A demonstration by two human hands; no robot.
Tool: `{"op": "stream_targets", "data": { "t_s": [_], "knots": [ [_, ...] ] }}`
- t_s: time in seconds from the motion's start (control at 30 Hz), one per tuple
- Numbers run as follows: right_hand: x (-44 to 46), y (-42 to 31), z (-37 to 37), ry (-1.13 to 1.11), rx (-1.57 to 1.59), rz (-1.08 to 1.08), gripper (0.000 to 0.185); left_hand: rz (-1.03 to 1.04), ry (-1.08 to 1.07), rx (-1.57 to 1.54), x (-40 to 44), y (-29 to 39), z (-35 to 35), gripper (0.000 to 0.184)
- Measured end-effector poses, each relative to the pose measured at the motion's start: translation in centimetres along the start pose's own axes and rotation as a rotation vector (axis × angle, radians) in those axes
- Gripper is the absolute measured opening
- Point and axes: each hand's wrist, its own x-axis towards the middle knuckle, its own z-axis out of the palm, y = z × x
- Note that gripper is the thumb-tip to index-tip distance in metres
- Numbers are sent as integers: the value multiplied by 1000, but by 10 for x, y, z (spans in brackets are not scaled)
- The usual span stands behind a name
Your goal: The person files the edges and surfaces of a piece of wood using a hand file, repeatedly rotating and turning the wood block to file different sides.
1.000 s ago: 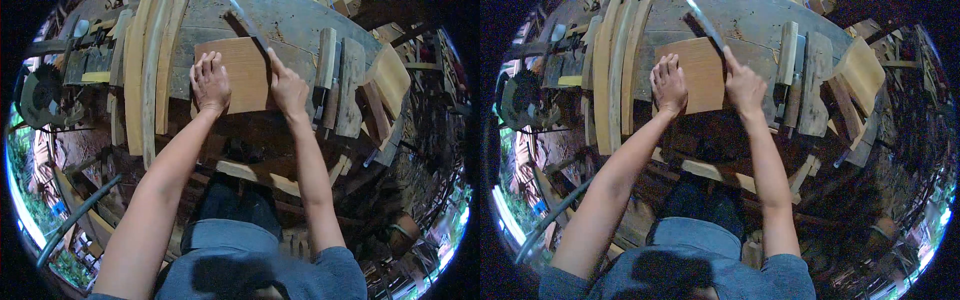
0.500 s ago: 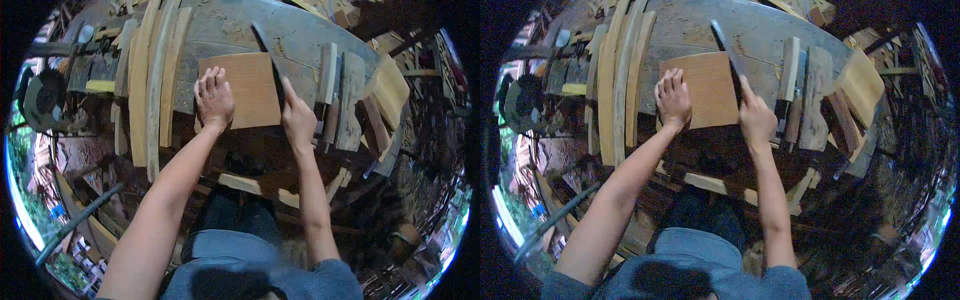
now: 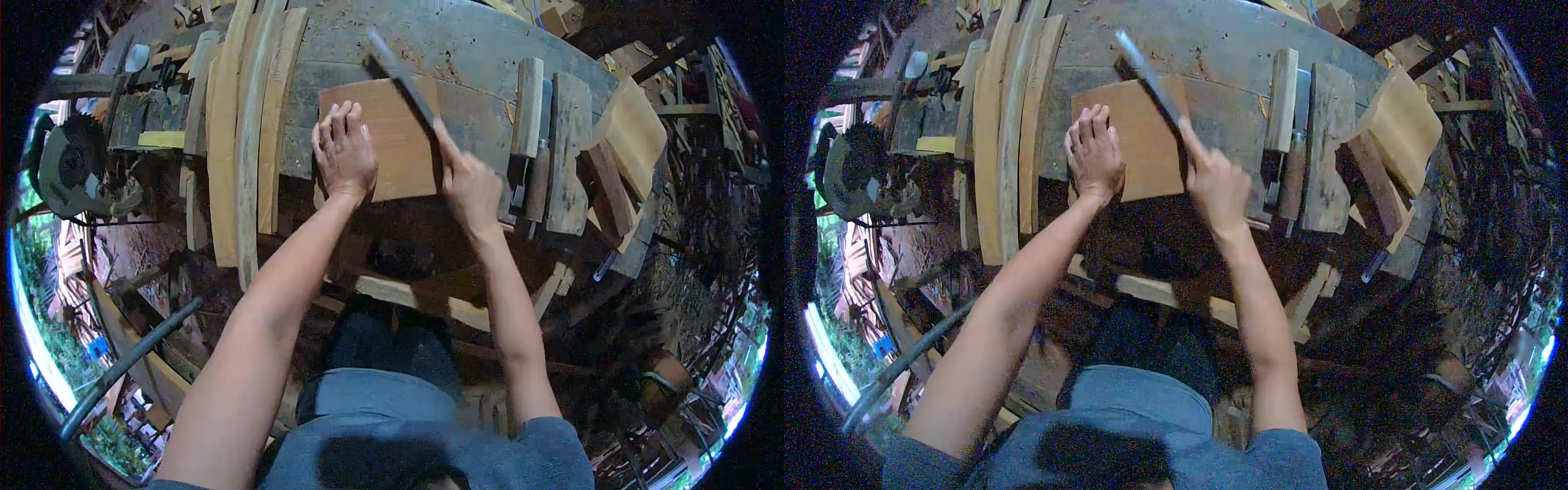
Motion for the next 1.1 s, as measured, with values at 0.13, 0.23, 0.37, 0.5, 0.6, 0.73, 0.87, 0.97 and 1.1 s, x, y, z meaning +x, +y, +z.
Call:
{"op": "stream_targets", "data": {
  "t_s": [0.13, 0.23, 0.37, 0.5, 0.6, 0.73, 0.87, 0.97, 1.1],
  "knots": [
    [-51, 3, -23, -173, 49, -19, 63, -16, -17, -7, 1, 0, -3, 40],
    [-37, 7, -20, -157, 2, -26, 63, -6, -9, 4, 0, 1, -3, 39],
    [18, 12, 3, -64, 55, -40, 55, 10, 6, 13, 0, -1, -2, 38],
    [-21, 8, -9, -113, 111, 2, 58, 9, 4, 0, 4, 1, -2, 38],
    [-64, 10, -24, -222, 128, 17, 60, -9, -14, 1, 1, 0, -3, 38],
    [-29, 12, -19, -168, 33, -23, 59, 8, -1, -14, 2, 0, -3, 38],
    [33, 11, 5, -77, 84, -13, 56, 16, 5, 5, 0, 0, -1, 37],
    [-7, 11, -8, -100, 84, 11, 59, 13, 36, 5, 3, 0, 1, 38],
    [-62, 10, -29, -242, 102, 48, 60, -7, -20, 11, 0, -4, -1, 39]
  ]
}}
